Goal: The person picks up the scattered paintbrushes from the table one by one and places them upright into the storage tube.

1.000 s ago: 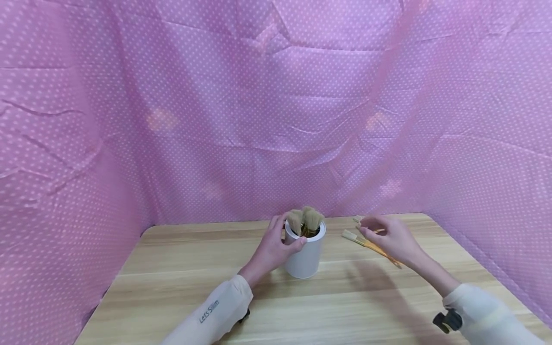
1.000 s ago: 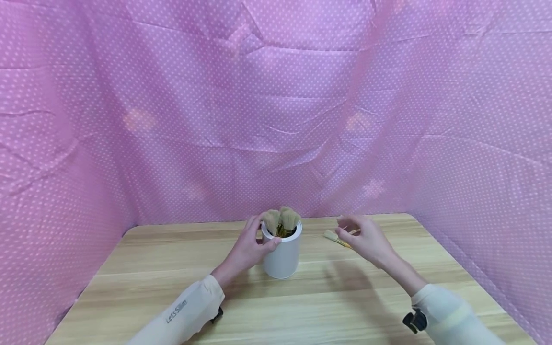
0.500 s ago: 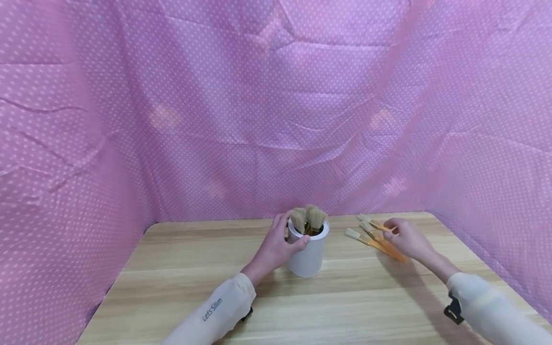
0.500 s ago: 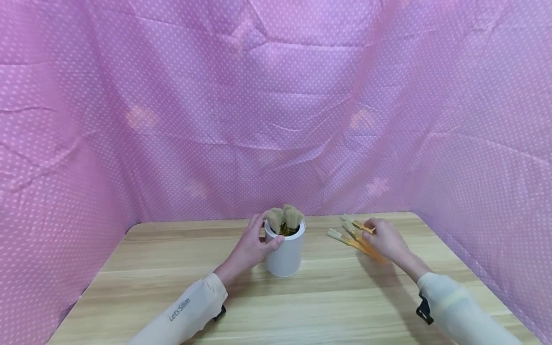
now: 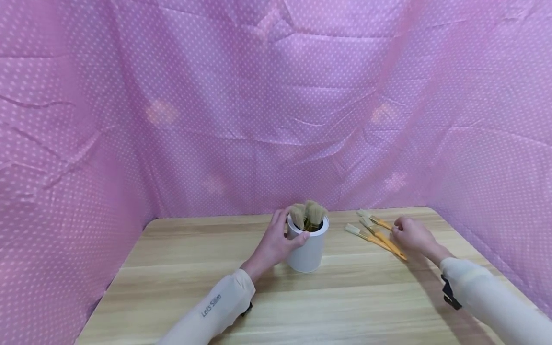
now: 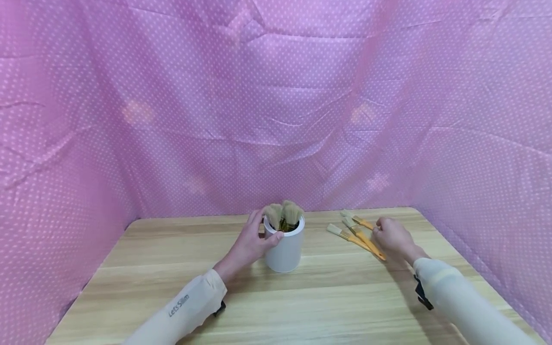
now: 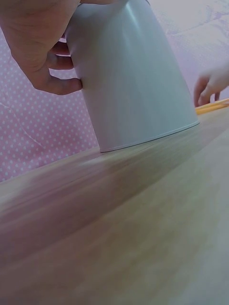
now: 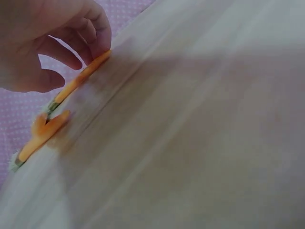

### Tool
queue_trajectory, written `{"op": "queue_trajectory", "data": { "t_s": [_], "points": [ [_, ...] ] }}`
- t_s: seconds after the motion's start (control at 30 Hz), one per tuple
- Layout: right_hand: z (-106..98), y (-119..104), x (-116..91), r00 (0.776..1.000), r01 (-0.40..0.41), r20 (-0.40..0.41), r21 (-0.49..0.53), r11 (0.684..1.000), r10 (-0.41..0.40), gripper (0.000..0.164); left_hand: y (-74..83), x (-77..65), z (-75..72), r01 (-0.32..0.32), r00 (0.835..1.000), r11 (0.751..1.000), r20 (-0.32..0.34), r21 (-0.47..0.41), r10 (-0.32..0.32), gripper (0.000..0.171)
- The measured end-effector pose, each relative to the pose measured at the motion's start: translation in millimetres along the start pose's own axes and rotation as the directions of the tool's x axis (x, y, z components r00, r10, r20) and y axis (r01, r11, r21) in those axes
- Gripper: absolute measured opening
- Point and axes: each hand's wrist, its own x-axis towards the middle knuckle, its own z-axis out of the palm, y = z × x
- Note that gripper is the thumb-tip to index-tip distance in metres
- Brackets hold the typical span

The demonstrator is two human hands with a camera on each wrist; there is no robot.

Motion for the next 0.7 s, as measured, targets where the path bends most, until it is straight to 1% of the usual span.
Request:
{"op": "queue_trajectory", "data": {
  "t_s": [0.2, 0.5, 0.6, 0.7],
  "points": [
    [-2.6, 2.5, 10.8, 0.999, -0.022, 0.039, -0.056, 0.998, 0.024, 0.034, 2.2, 0.6, 2.0, -0.031, 1.0, 1.0, 0.002, -0.005, 0.031, 0.084],
    [0.6, -5.9, 22.3, 0.995, -0.004, 0.098, -0.06, 0.998, 0.01, 0.028, 2.6, -2.7, 2.1, -0.001, 1.0, 1.0, 0.007, -0.025, 0.001, 0.088],
    [2.7, -6.8, 24.5, 0.995, -0.004, 0.097, -0.062, 0.998, 0.01, 0.027, 1.3, -2.8, 1.2, -0.005, 1.0, 1.0, 0.003, -0.023, 0.005, 0.088],
    [4.2, -7.0, 25.5, 0.997, 0.018, 0.073, -0.057, 0.998, -0.014, 0.023, 0.3, -4.3, -0.5, -0.01, 1.0, 1.0, 0.001, -0.017, 0.01, 0.087]
  ]
}}
